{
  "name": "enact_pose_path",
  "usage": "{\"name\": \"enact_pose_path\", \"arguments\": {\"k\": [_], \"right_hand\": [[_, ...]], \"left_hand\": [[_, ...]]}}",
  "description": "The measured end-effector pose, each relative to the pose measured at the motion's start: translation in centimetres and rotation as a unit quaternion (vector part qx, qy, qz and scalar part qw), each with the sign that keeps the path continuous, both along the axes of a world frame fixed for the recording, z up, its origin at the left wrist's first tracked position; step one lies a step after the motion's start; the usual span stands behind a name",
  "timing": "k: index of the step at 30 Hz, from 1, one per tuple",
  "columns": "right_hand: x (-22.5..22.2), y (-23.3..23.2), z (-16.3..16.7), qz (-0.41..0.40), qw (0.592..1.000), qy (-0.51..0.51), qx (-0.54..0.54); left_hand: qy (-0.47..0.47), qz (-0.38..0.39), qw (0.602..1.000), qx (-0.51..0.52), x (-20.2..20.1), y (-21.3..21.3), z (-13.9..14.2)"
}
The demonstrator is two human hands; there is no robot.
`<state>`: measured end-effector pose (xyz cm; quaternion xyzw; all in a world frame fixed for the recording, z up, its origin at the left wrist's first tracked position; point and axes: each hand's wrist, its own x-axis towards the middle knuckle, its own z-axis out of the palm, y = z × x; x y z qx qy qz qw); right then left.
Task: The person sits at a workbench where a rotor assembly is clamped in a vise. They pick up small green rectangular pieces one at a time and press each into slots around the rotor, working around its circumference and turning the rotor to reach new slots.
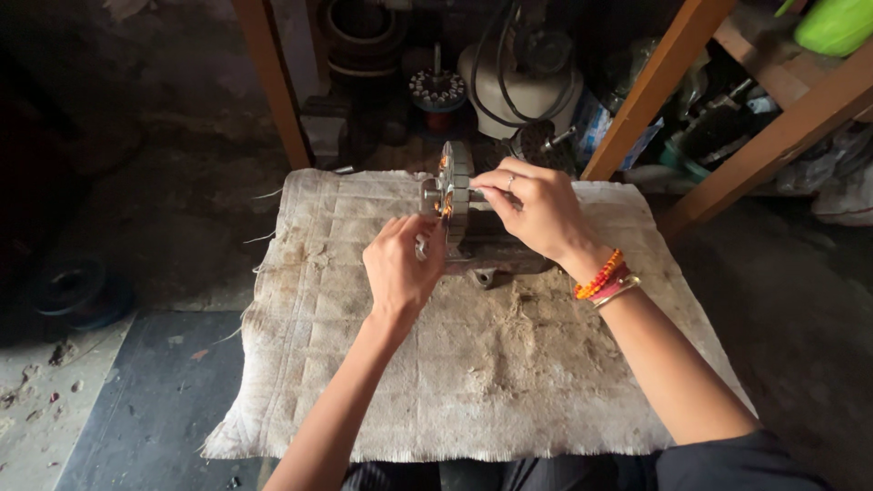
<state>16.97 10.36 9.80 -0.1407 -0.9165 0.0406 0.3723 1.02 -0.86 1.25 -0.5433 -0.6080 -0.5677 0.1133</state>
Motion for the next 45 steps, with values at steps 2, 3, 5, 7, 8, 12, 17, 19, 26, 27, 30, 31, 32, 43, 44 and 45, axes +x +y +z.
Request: {"name": "enact_pose_path", "arguments": {"k": [2, 3, 5, 7, 8, 12, 17, 19, 26, 27, 30, 31, 32, 43, 44, 45], "right_hand": [[0.2, 0.0, -0.4, -0.002, 1.000, 0.001, -0.002], [0.4, 0.1, -0.5, -0.001, 1.000, 0.004, -0.002], [0.3, 0.2, -0.8, -0.008, 1.000, 0.002, -0.010], [0.4, 0.1, -1.0, -0.027, 0.999, -0.006, -0.032], [0.4, 0.0, -1.1, -0.021, 0.999, 0.003, -0.024], [1.1, -0.4, -1.3, 0.002, 1.000, 0.029, 0.001], [1.0, -0.2, -1.4, -0.009, 1.000, 0.025, -0.011], [0.7, 0.1, -1.4, -0.019, 1.000, 0.018, -0.017], [-0.7, 0.1, -1.9, -0.049, 0.993, 0.099, 0.036], [-0.8, 0.0, -2.1, -0.051, 0.991, 0.110, 0.049], [-0.7, -0.2, -2.8, -0.067, 0.990, 0.116, 0.050], [-0.5, -0.3, -3.1, -0.074, 0.990, 0.113, 0.042], [-0.3, -0.4, -3.4, -0.081, 0.990, 0.108, 0.034], [-0.3, 1.3, -7.7, -0.086, 0.989, 0.118, -0.019], [-0.2, 1.2, -8.1, -0.085, 0.989, 0.117, -0.018], [-0.2, 1.2, -8.5, -0.083, 0.990, 0.117, -0.015]], "left_hand": [[0.032, 0.001, 0.999, 0.008, -0.1, -0.5, -0.1], [0.052, 0.001, 0.998, 0.018, 0.1, -0.6, 0.0], [0.093, 0.004, 0.995, 0.037, 0.2, -1.0, 0.0], [0.119, -0.002, 0.992, 0.035, 0.3, -1.3, 0.0], [0.132, -0.005, 0.990, 0.037, 0.3, -1.3, 0.1], [0.137, 0.003, 0.989, 0.053, -0.1, -0.9, -0.2], [0.109, 0.003, 0.994, 0.028, -1.8, 0.4, -0.9], [0.090, 0.013, 0.996, 0.019, -2.2, 1.3, -0.8], [-0.060, -0.008, 0.996, -0.066, -2.1, 2.7, 0.5], [-0.066, -0.010, 0.996, -0.061, -1.9, 2.7, 0.8], [-0.090, -0.021, 0.994, -0.058, -1.7, 2.7, 1.4], [-0.101, -0.026, 0.992, -0.067, -1.6, 2.7, 1.5], [-0.113, -0.032, 0.990, -0.076, -1.6, 2.6, 1.6], [-0.119, -0.081, 0.987, -0.066, -3.6, 4.5, 0.5], [-0.119, -0.085, 0.988, -0.042, -3.7, 4.6, 0.2], [-0.137, -0.094, 0.985, -0.041, -3.8, 4.6, -0.1]]}}
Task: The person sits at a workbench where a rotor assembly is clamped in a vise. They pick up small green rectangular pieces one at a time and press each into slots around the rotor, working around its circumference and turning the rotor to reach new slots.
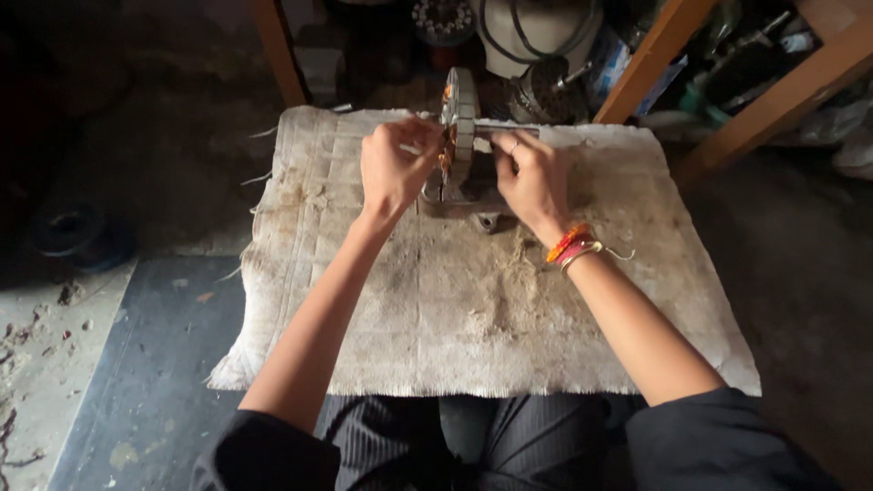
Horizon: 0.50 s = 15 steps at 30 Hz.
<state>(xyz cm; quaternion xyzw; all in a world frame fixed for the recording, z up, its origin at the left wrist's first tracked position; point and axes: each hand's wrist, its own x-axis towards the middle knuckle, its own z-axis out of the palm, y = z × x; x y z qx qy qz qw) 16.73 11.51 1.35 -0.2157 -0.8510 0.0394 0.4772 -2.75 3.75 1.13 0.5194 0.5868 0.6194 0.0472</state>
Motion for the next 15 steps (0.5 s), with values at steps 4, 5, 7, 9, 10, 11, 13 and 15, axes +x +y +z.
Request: {"name": "enact_pose_path", "arguments": {"k": [4, 5, 7, 9, 10, 11, 13, 15], "right_hand": [[0.0, -0.3, -0.3, 0.019, 1.000, 0.009, 0.020], [0.1, -0.7, -0.5, 0.010, 1.000, -0.006, -0.005], [0.3, -1.3, -0.3, -0.008, 0.998, -0.033, -0.050], [0.4, -2.3, 0.0, 0.005, 0.997, -0.034, -0.067], [0.5, -2.6, 0.3, 0.011, 0.997, -0.034, -0.075], [0.6, -3.1, 0.5, 0.014, 0.997, -0.028, -0.067], [0.7, -3.9, 1.2, 0.021, 0.998, -0.016, -0.052], [0.7, -4.2, 2.0, 0.019, 0.999, -0.020, -0.037]], "left_hand": [[-0.037, -0.030, 0.999, 0.009, -0.6, 0.4, -0.3], [-0.042, -0.036, 0.998, 0.006, -0.5, 0.1, -0.5], [-0.043, -0.029, 0.999, -0.010, -0.3, -0.2, -0.8], [-0.055, -0.028, 0.998, -0.028, -0.1, -0.8, -0.9], [-0.066, -0.030, 0.997, -0.037, 0.1, -1.2, -1.0], [-0.078, -0.032, 0.995, -0.047, 0.4, -1.5, -1.0], [-0.044, -0.038, 0.998, -0.012, 0.9, -2.1, -0.8], [-0.024, -0.044, 0.999, 0.019, 1.4, -2.6, -0.6]]}}
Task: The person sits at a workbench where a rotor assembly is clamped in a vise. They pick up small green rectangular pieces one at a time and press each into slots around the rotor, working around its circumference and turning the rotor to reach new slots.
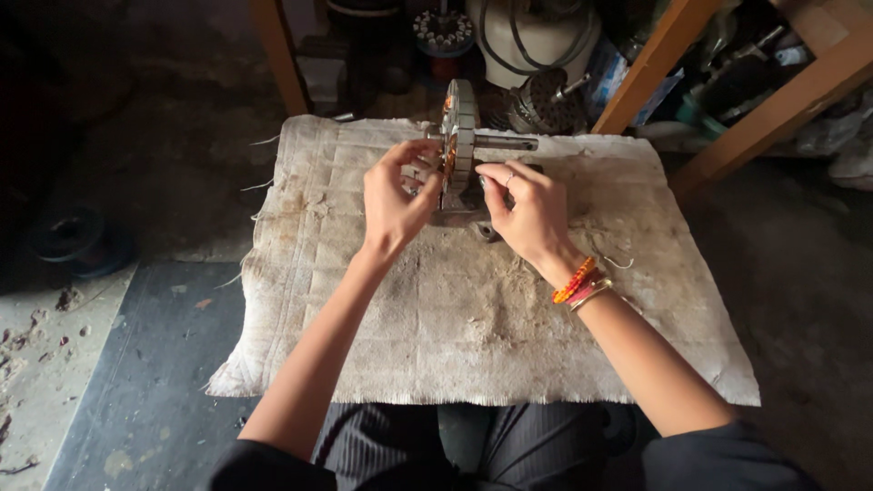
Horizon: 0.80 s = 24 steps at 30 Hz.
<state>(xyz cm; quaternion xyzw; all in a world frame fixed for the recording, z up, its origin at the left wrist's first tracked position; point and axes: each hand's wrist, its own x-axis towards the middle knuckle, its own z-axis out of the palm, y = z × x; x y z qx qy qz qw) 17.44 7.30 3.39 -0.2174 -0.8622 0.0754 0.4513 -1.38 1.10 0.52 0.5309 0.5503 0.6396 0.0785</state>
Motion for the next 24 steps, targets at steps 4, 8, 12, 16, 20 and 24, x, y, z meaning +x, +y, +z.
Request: {"name": "enact_pose_path", "arguments": {"k": [4, 8, 12, 16, 20, 24], "right_hand": [[-0.2, -0.6, 1.0, 0.002, 1.000, -0.001, 0.013], [-0.6, -0.8, 1.7, 0.000, 1.000, -0.004, 0.011], [-1.0, -1.2, 2.3, 0.003, 1.000, -0.028, 0.011], [-2.1, -1.4, 3.2, -0.016, 0.996, -0.086, -0.011], [-3.0, -1.6, 3.9, -0.005, 0.995, -0.095, 0.012], [-3.9, -0.9, 4.6, 0.021, 0.991, -0.124, 0.053]], "left_hand": [[0.032, 0.002, 0.999, 0.019, 0.7, -0.8, 0.7], [0.036, 0.012, 0.999, -0.007, 1.0, -1.1, 0.9], [0.029, 0.013, 0.999, -0.013, 1.2, -1.2, 0.6], [0.027, 0.013, 0.999, 0.017, 1.6, -1.1, 0.1], [0.023, 0.025, 0.999, 0.016, 2.0, -0.5, 0.0], [-0.038, 0.041, 0.998, 0.037, 2.5, 0.7, 0.2]]}}
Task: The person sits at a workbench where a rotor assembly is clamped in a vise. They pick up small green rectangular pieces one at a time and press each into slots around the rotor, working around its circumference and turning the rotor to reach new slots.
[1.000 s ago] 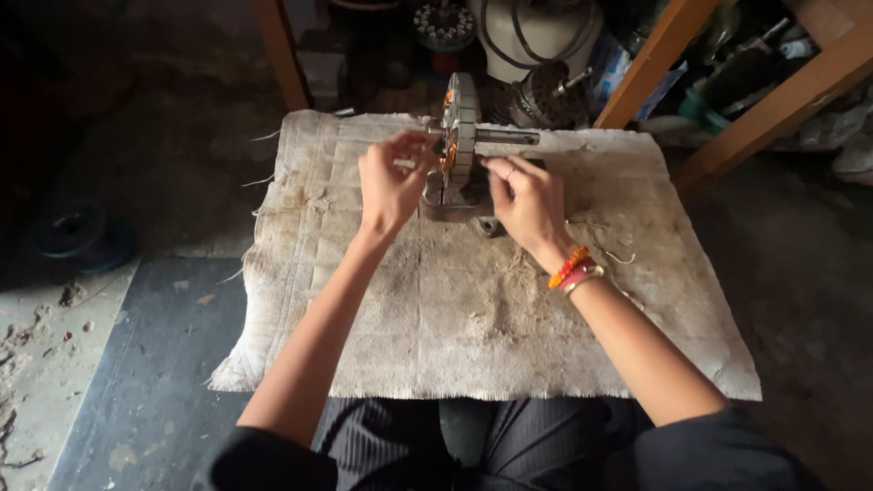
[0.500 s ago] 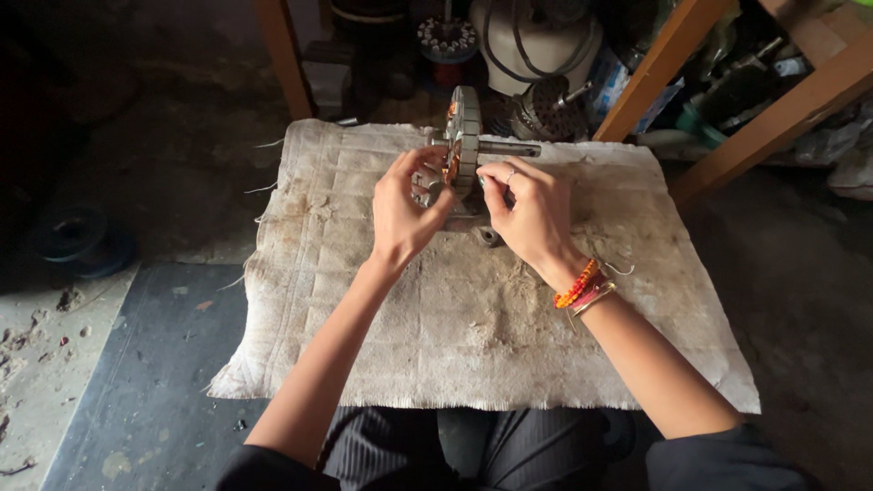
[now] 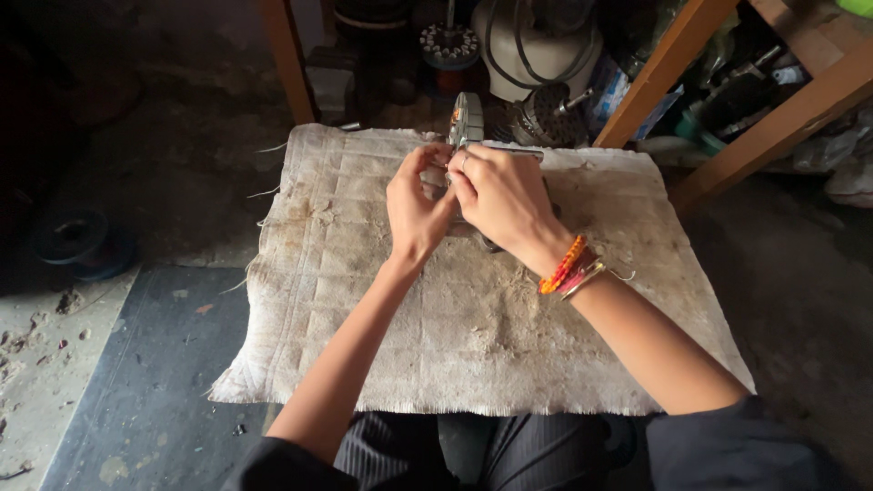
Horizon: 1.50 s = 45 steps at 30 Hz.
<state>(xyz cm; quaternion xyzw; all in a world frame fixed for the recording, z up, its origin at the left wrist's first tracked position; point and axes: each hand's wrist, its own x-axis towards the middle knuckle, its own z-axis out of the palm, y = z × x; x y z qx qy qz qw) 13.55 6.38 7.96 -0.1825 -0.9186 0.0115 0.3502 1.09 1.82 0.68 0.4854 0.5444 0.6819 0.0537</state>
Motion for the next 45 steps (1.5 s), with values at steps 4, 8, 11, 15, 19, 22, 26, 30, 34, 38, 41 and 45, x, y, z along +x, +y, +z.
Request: {"name": "enact_pose_path", "arguments": {"k": [4, 8, 11, 15, 19, 22, 26, 30, 34, 38, 41, 45], "right_hand": [[0.2, 2.0, 1.3, -0.006, 0.995, -0.066, -0.071], [1.3, 4.3, 2.6, 0.025, 0.995, -0.050, -0.084], [2.4, 5.5, 2.9, 0.038, 0.996, 0.000, -0.079], [2.7, 5.9, 1.6, 0.001, 0.993, 0.045, -0.113], [2.6, 5.5, 0.3, 0.009, 0.987, 0.094, -0.129], [2.5, 5.0, -0.1, -0.002, 0.987, 0.110, -0.114], [2.5, 4.5, -0.2, 0.021, 0.990, 0.123, -0.070], [2.6, 4.6, -0.6, 0.021, 0.992, 0.119, -0.044], [2.8, 5.6, -1.8, 0.001, 0.991, 0.103, -0.084], [3.0, 6.9, -3.5, -0.034, 0.980, 0.109, -0.165], [3.5, 6.7, -4.8, -0.078, 0.978, 0.074, -0.177], [4.0, 4.5, -5.4, -0.015, 0.990, 0.093, -0.100]], "left_hand": [[-0.078, -0.027, 0.997, -0.008, 0.5, 0.7, -0.1], [-0.096, -0.014, 0.995, -0.015, 0.3, 1.3, 0.1], [-0.143, -0.013, 0.989, -0.046, -0.1, 2.0, 0.2], [-0.176, -0.044, 0.983, -0.009, -0.8, 3.2, -0.1], [-0.265, -0.106, 0.958, -0.021, -1.4, 3.9, -0.5], [-0.277, -0.127, 0.952, -0.024, -1.8, 3.9, -0.4], [-0.265, -0.120, 0.956, -0.040, -1.6, 3.7, -0.1], [-0.301, -0.139, 0.940, -0.077, -1.8, 4.0, 0.2], [-0.380, -0.226, 0.886, -0.138, -3.5, 4.1, 0.2], [-0.388, -0.250, 0.872, -0.162, -4.3, 3.7, -0.3], [-0.371, -0.224, 0.888, -0.151, -4.3, 3.3, -0.7], [-0.284, -0.189, 0.935, -0.100, -3.7, 2.0, -0.9]]}}
